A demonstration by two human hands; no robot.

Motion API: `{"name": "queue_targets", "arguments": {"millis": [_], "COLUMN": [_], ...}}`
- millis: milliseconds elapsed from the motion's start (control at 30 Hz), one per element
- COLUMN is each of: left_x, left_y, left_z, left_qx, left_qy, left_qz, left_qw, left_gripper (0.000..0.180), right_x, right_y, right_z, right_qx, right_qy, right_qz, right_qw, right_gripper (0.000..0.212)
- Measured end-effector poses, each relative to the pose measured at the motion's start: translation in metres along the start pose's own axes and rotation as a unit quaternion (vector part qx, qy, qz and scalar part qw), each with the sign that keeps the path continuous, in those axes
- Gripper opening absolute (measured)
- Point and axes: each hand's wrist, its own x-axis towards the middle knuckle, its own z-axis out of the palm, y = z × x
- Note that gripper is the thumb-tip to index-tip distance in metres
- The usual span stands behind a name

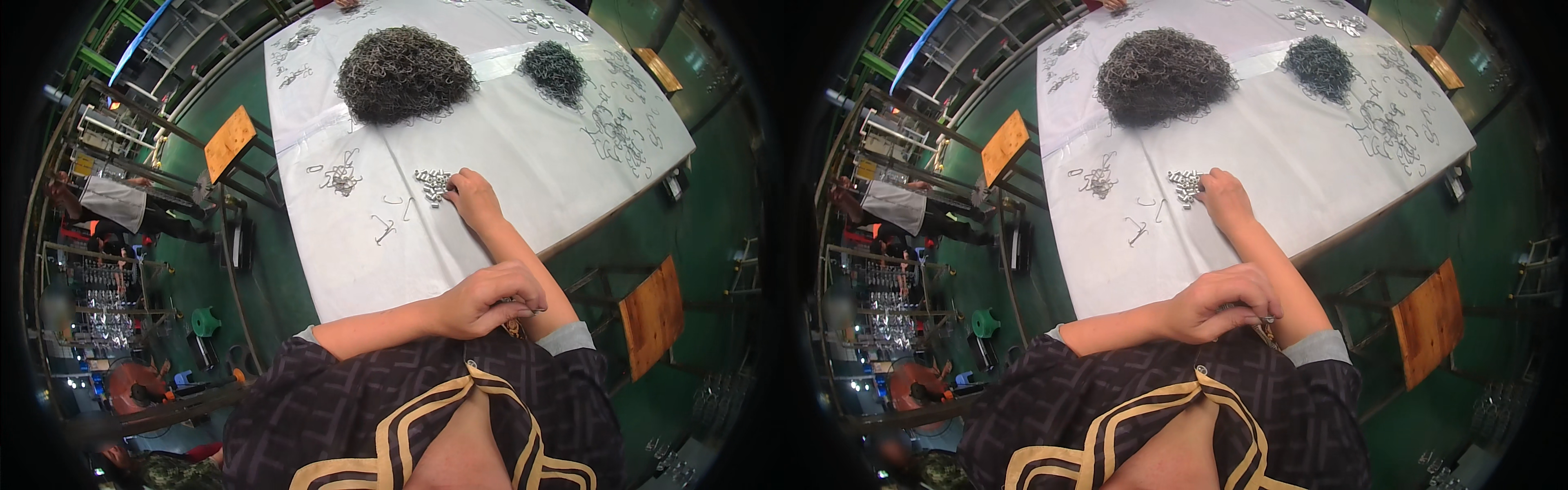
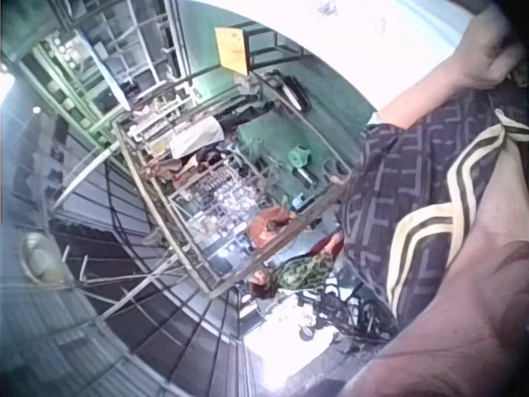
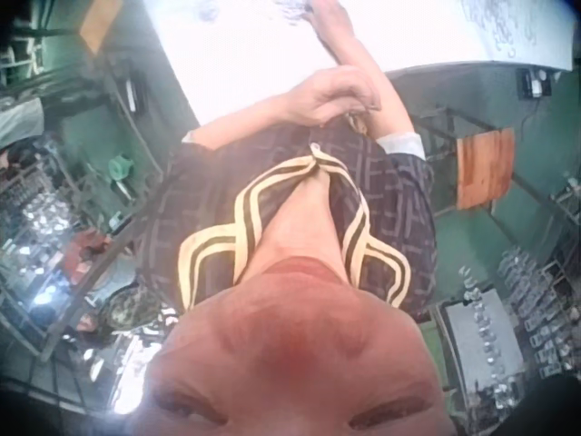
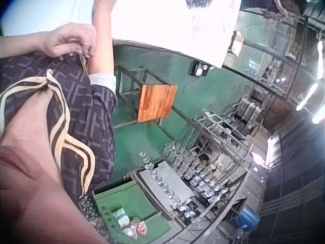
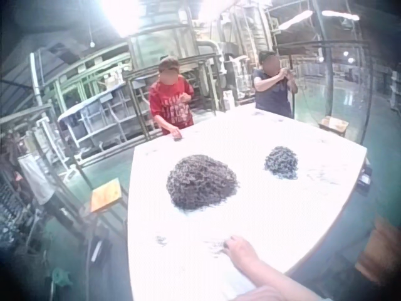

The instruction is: The person is sorting small metal hooks and circular components from a large pile on a table, picking them up by hand and connecting them together.

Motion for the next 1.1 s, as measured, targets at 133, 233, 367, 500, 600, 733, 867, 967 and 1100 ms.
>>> {"name": "queue_targets", "arguments": {"millis": [133,233,367,500,600,733,867,967,1100], "left_x": [-0.001,0.001,0.0,-0.001,0.001,0.006,0.007,0.006,0.006], "left_y": [0.0,0.001,0.002,0.0,-0.004,-0.005,-0.008,-0.009,-0.011], "left_z": [0.001,0.001,-0.002,0.0,-0.001,0.002,0.001,0.001,0.003], "left_qx": [0.006,0.009,0.01,-0.015,0.014,0.01,0.036,0.056,0.053], "left_qy": [0.004,0.002,0.006,0.047,0.069,0.122,0.142,0.135,0.144], "left_qz": [-0.015,-0.02,-0.036,-0.079,-0.082,-0.109,-0.111,-0.107,-0.109], "left_qw": [1.0,1.0,0.999,0.996,0.994,0.987,0.983,0.983,0.982], "left_gripper": [0.012,0.012,0.01,0.01,0.009,0.006,0.007,0.007,0.007], "right_x": [0.004,0.004,-0.009,-0.039,-0.066,-0.091,-0.098,-0.101,-0.102], "right_y": [-0.002,0.004,0.001,-0.011,-0.021,-0.027,-0.041,-0.043,-0.046], "right_z": [-0.002,-0.003,-0.03,-0.078,-0.105,-0.125,-0.134,-0.138,-0.144], "right_qx": [-0.039,-0.04,0.295,0.655,0.753,0.782,0.78,0.757,0.724], "right_qy": [-0.009,-0.011,-0.004,-0.007,0.007,0.005,0.015,0.02,0.029], "right_qz": [-0.014,-0.007,0.149,0.217,0.177,0.131,0.093,0.086,0.094], "right_qw": [0.999,0.999,0.944,0.724,0.633,0.609,0.619,0.647,0.683], "right_gripper": [0.016,0.014,0.015,0.016,0.017,0.018,0.017,0.017,0.016]}}
